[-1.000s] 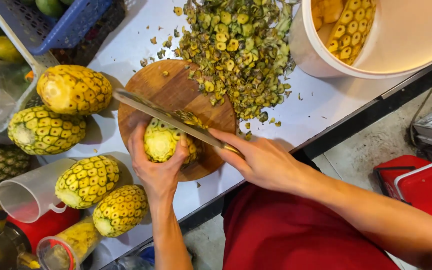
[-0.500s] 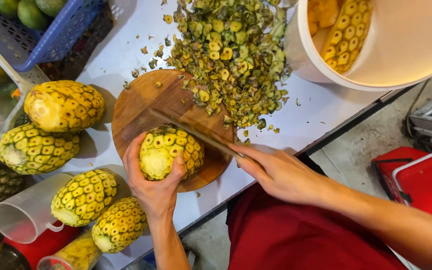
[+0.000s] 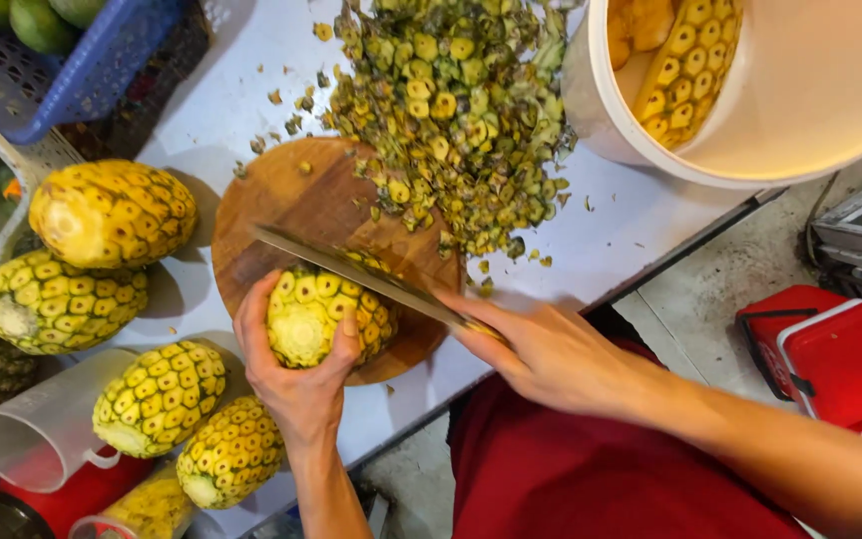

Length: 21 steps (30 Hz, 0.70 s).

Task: Peeling pineapples with a large knife on a wooden cutting board and handling customer transactions.

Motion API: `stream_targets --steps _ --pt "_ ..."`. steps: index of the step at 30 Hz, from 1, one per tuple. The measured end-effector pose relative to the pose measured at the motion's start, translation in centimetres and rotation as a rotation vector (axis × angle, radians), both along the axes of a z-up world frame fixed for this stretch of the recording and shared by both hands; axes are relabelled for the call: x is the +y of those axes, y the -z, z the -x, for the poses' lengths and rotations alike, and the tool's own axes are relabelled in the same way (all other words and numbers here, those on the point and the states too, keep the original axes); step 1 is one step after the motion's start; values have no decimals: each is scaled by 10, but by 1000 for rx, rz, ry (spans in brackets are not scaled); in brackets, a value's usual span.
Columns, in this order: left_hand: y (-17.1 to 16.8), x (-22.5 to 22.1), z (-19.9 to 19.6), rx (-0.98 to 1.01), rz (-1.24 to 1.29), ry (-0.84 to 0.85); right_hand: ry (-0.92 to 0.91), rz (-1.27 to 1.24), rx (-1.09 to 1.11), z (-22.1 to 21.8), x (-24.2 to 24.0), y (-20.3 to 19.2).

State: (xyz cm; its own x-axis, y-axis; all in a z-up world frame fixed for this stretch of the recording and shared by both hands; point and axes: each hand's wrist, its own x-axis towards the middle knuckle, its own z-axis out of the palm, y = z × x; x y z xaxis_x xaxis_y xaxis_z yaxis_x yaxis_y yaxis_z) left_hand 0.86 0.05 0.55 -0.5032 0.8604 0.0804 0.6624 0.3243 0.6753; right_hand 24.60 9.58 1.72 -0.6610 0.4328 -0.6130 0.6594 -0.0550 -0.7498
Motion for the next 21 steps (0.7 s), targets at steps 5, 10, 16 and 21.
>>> stream_targets --steps 5,10,16,21 --pt "0 -1 0 -2 9 5 100 -84 226 -7 -9 40" --pt "1 -4 3 -6 28 -11 47 26 118 -7 -2 39" --pt "2 -5 4 -22 32 0 9 107 54 -17 -13 57" --pt "3 8 33 -50 8 182 45 104 16 -8 7 58"
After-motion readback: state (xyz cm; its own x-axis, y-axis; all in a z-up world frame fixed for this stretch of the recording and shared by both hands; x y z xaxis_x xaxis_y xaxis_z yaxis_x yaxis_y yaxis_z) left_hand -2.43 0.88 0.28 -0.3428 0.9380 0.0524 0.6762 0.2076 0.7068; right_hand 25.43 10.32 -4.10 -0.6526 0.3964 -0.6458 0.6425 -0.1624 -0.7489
